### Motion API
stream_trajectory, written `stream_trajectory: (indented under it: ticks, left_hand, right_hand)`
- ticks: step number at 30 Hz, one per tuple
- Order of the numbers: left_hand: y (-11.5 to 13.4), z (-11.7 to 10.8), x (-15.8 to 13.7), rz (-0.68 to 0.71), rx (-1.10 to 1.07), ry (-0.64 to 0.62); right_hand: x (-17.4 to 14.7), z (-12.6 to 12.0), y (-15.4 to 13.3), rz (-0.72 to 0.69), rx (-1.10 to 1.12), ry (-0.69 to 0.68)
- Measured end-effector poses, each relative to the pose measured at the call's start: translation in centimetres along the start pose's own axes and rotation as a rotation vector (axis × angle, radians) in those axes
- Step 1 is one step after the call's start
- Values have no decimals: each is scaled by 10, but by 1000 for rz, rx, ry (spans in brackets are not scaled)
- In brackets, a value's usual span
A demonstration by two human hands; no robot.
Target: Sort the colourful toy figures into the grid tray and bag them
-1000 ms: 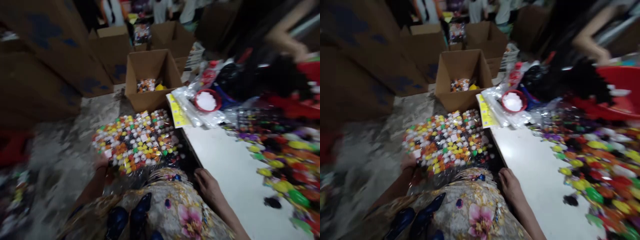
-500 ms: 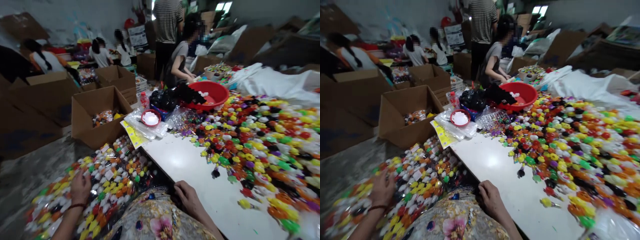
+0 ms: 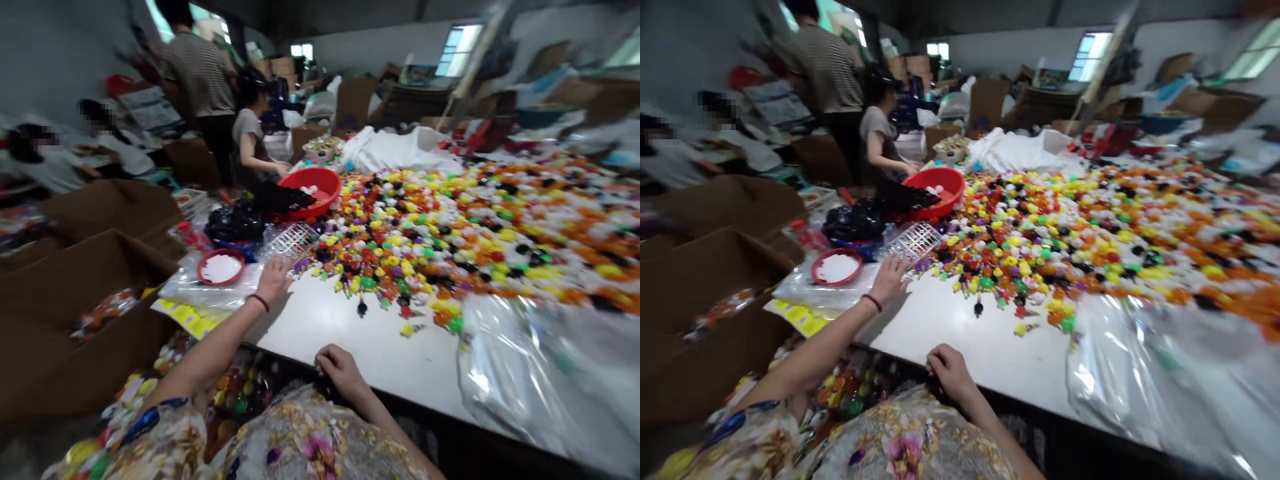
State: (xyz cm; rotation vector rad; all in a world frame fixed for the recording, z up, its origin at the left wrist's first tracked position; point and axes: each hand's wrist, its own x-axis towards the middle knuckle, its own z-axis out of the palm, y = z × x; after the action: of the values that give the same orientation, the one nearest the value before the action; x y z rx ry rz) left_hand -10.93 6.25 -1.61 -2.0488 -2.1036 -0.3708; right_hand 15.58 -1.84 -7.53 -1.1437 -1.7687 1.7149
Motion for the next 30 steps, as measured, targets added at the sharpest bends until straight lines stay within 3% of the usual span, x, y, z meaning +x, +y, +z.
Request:
stream_trajectory:
  ticks: [4, 8, 13, 15, 18, 20, 22, 25, 28, 30]
  left_hand:
    - [12, 3, 41, -133, 25, -103]
    - [9, -11, 52, -146, -1, -97]
    - [0, -57, 35, -377, -89, 209]
    - [3, -73, 14, -510, -181, 370]
    - [22, -79, -29, -714, -455, 470]
    - [39, -68, -60, -844, -795, 380]
    - [54, -50, -87, -989, -1059, 194]
    - [68, -22, -119, -1124, -1283, 35]
    - [70, -8, -136, -1127, -1271, -134]
    - [65, -6, -138, -998, -1066, -270]
  right_hand:
    - [-3, 2, 2, -176, -143, 59]
    - [-6, 5, 10, -322, -283, 115]
    - [-21, -6, 17, -349, -306, 146]
    - [-31, -26, 19, -362, -355, 227]
    - [-44, -75, 25, -326, -476, 467]
    - [-49, -111, 30, -254, -571, 641]
    - [-50, -141, 33, -169, -670, 779]
    - [-47, -169, 35, -103, -828, 820]
    - [-37, -173, 33, -136, -973, 741]
    - [-29, -168, 33, -165, -1033, 693]
